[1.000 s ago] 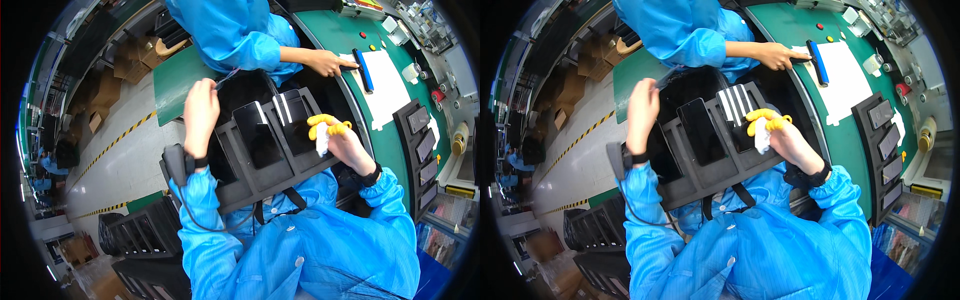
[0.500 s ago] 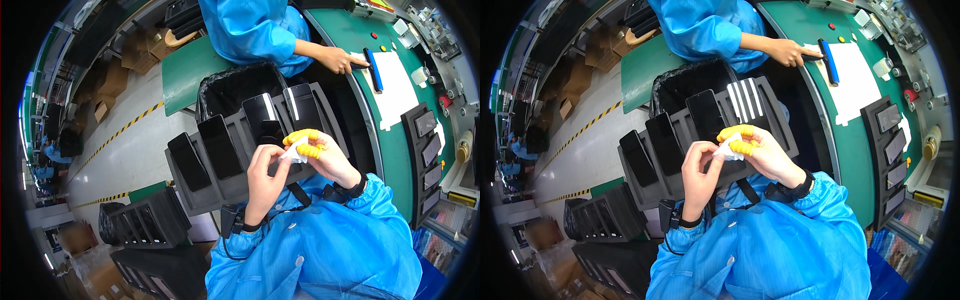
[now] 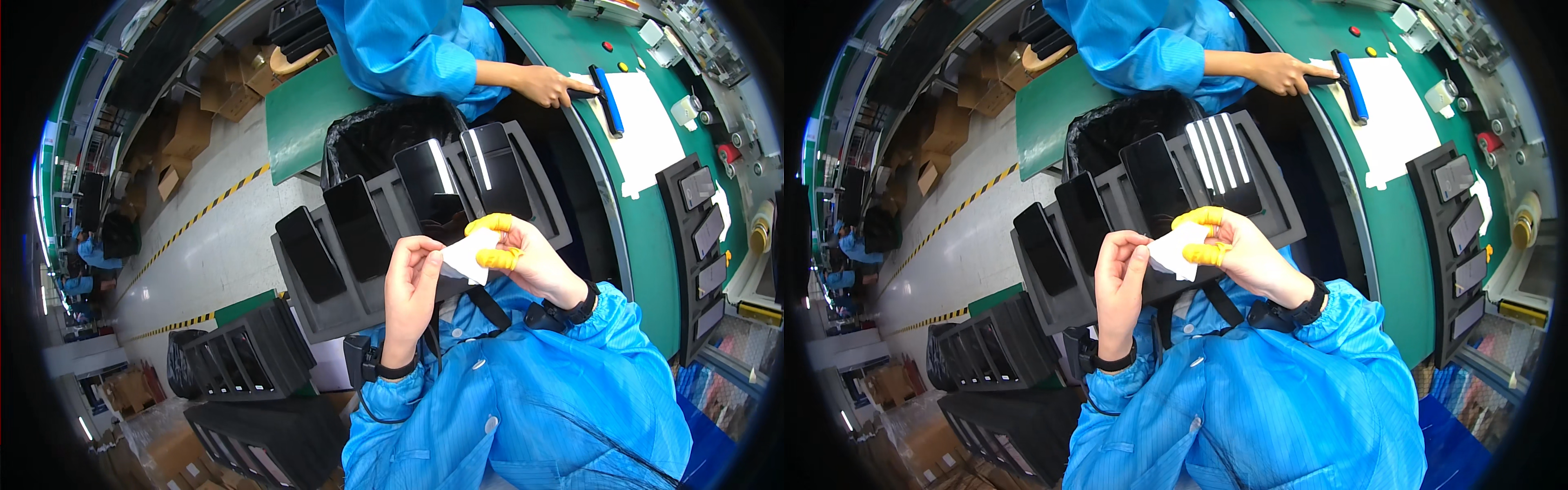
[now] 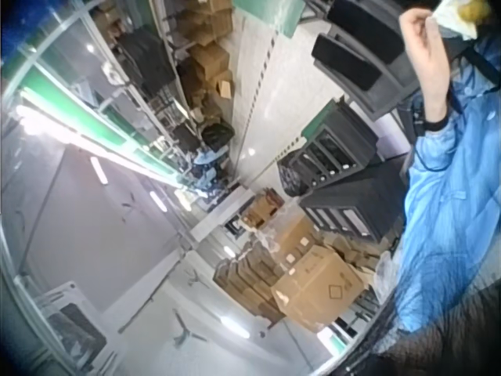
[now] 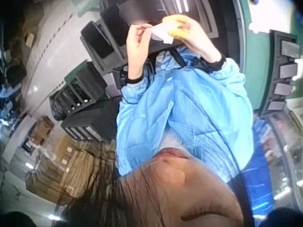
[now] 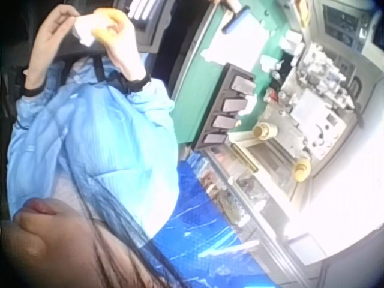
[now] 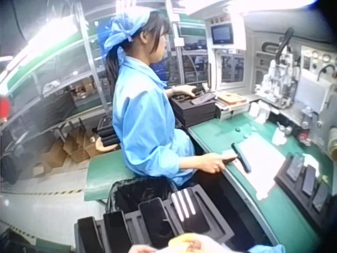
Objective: Wiping smartphone screens with a cloth and organizing them into trays on an assembly line.
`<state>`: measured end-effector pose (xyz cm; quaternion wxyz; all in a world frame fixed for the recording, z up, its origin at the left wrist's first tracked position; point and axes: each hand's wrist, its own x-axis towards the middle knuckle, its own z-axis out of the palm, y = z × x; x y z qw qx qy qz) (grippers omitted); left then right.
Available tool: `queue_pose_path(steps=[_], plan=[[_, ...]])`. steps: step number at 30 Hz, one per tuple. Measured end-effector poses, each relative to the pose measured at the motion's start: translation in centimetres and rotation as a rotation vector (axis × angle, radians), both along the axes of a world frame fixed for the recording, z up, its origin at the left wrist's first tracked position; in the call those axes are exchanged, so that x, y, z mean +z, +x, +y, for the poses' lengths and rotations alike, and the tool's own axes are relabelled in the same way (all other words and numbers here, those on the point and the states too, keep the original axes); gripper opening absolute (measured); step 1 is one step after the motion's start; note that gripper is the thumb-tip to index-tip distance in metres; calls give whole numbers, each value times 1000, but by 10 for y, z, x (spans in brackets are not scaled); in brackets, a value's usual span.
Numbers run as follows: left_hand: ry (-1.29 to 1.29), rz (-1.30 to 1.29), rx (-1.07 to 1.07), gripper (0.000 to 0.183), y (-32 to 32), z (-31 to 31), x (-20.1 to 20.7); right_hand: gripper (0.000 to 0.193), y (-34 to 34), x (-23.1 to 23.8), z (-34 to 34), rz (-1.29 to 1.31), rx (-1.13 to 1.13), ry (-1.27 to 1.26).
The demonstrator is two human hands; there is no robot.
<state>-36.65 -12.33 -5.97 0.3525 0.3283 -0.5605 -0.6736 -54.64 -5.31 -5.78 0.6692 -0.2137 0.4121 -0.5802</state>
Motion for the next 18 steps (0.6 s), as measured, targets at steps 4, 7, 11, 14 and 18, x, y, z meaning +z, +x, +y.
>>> queue_pose_path(steps=[4, 7, 11, 14, 18], plan=[[-29, -45, -4, 16, 1, 5, 2, 38, 1, -1, 2, 69, -26, -32], [54, -10, 8, 20, 2, 8, 4, 32, 2, 0, 3, 40, -51, -13], [-149, -203, 132, 19, -8, 16, 7, 26, 8, -8, 8, 483, -141, -146], [-659, -370, 302, 19, -19, 26, 12, 23, 14, -12, 4, 615, -213, -212], [-681, -338, 274, 22, -24, 28, 9, 28, 16, -11, 1, 803, -225, -186]])
